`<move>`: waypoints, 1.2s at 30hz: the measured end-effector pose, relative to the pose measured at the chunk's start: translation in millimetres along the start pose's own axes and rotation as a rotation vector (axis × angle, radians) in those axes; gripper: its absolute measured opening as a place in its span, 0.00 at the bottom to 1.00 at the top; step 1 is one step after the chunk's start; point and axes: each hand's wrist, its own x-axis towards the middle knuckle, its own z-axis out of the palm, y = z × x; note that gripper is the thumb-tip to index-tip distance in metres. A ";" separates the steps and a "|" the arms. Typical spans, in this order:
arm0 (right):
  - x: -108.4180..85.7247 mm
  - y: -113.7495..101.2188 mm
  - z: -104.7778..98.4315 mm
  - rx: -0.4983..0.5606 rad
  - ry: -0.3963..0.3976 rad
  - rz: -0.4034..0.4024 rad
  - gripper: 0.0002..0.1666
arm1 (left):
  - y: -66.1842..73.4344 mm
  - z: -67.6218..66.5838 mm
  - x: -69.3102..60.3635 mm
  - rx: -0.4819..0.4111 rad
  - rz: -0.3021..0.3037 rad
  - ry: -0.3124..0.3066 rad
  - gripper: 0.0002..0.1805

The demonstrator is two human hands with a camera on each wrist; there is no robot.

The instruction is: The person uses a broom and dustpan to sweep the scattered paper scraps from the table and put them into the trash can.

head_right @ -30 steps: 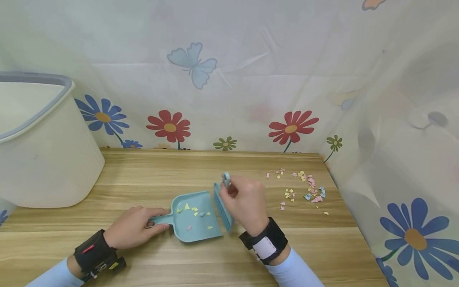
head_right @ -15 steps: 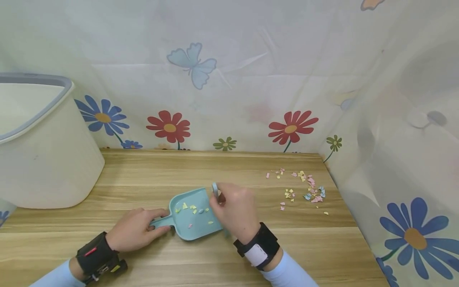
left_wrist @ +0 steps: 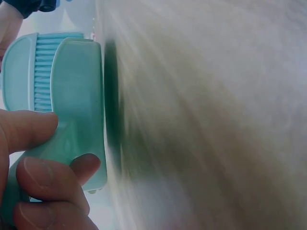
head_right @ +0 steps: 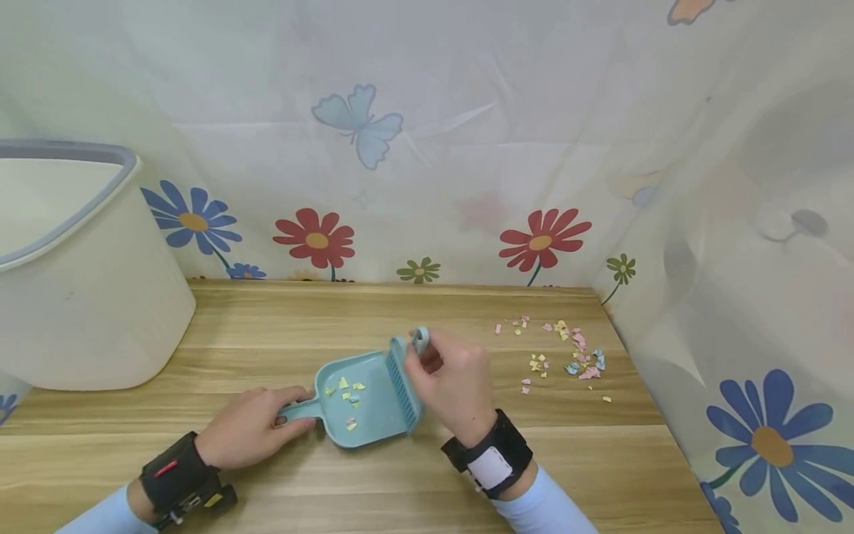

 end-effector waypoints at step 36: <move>-33.1 59.3 -81.2 -0.104 0.026 0.110 0.13 | 17.6 -194.8 -76.5 0.311 0.048 0.617 0.14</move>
